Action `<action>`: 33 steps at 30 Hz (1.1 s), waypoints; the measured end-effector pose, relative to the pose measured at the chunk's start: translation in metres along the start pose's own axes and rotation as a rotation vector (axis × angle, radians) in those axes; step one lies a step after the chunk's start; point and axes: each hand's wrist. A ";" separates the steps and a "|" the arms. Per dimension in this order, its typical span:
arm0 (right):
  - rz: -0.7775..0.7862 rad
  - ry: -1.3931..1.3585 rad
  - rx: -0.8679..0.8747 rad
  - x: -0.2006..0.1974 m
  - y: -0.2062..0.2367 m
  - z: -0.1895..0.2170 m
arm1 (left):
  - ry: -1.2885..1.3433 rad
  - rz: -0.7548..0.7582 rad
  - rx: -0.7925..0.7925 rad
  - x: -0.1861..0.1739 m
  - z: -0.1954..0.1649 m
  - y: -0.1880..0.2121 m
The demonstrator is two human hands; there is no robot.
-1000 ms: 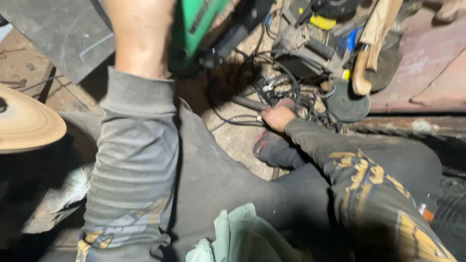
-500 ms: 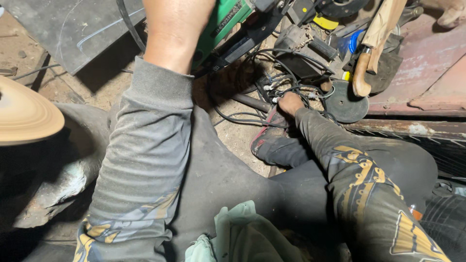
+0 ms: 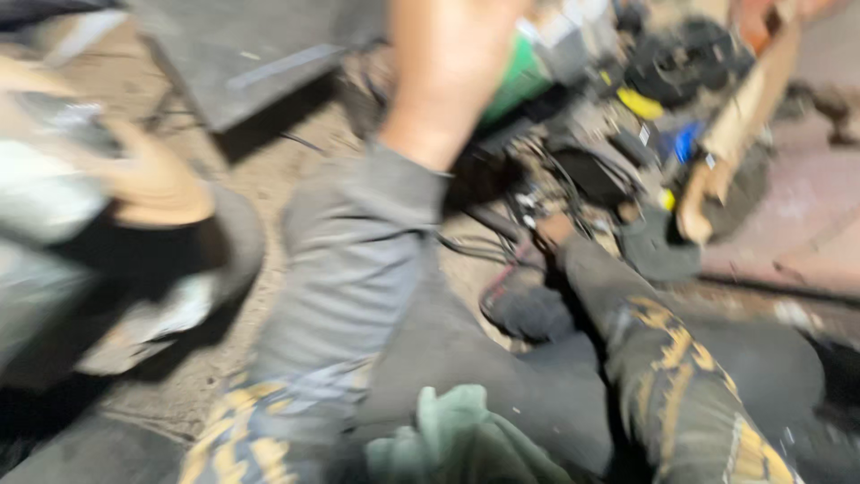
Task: The person sits on the floor of a cluttered workshop and works on a curved wooden piece fitted over a metal blade. They tap a wooden wedge with a hammer, fit and press the wood by hand, then use a green electric sander to sand the wooden surface.
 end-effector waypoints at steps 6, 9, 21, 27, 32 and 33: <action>0.078 -0.257 -0.207 -0.095 0.060 0.055 | -0.052 -0.076 -0.332 0.011 -0.043 -0.021; 0.000 -0.677 -0.316 -0.192 0.128 0.090 | 0.251 -0.073 -0.374 0.014 -0.053 -0.014; 0.469 -1.875 -0.835 -0.232 0.216 0.065 | 0.855 0.124 -0.948 0.026 -0.092 0.011; 0.175 -1.855 -0.718 -0.257 0.211 0.018 | 0.317 0.174 -1.119 0.040 -0.094 0.046; -0.333 -1.639 -0.843 -0.267 0.224 0.012 | -0.488 0.692 0.061 0.054 -0.107 0.149; -0.324 -1.656 -0.826 -0.268 0.225 0.012 | -0.305 0.814 -0.869 0.056 -0.114 0.174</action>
Point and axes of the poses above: each hand's wrist, its own y-axis away from the middle knuckle, its own x-axis out of the palm, z = x × y, and after that the axes turned 5 degrees about x, right-handed
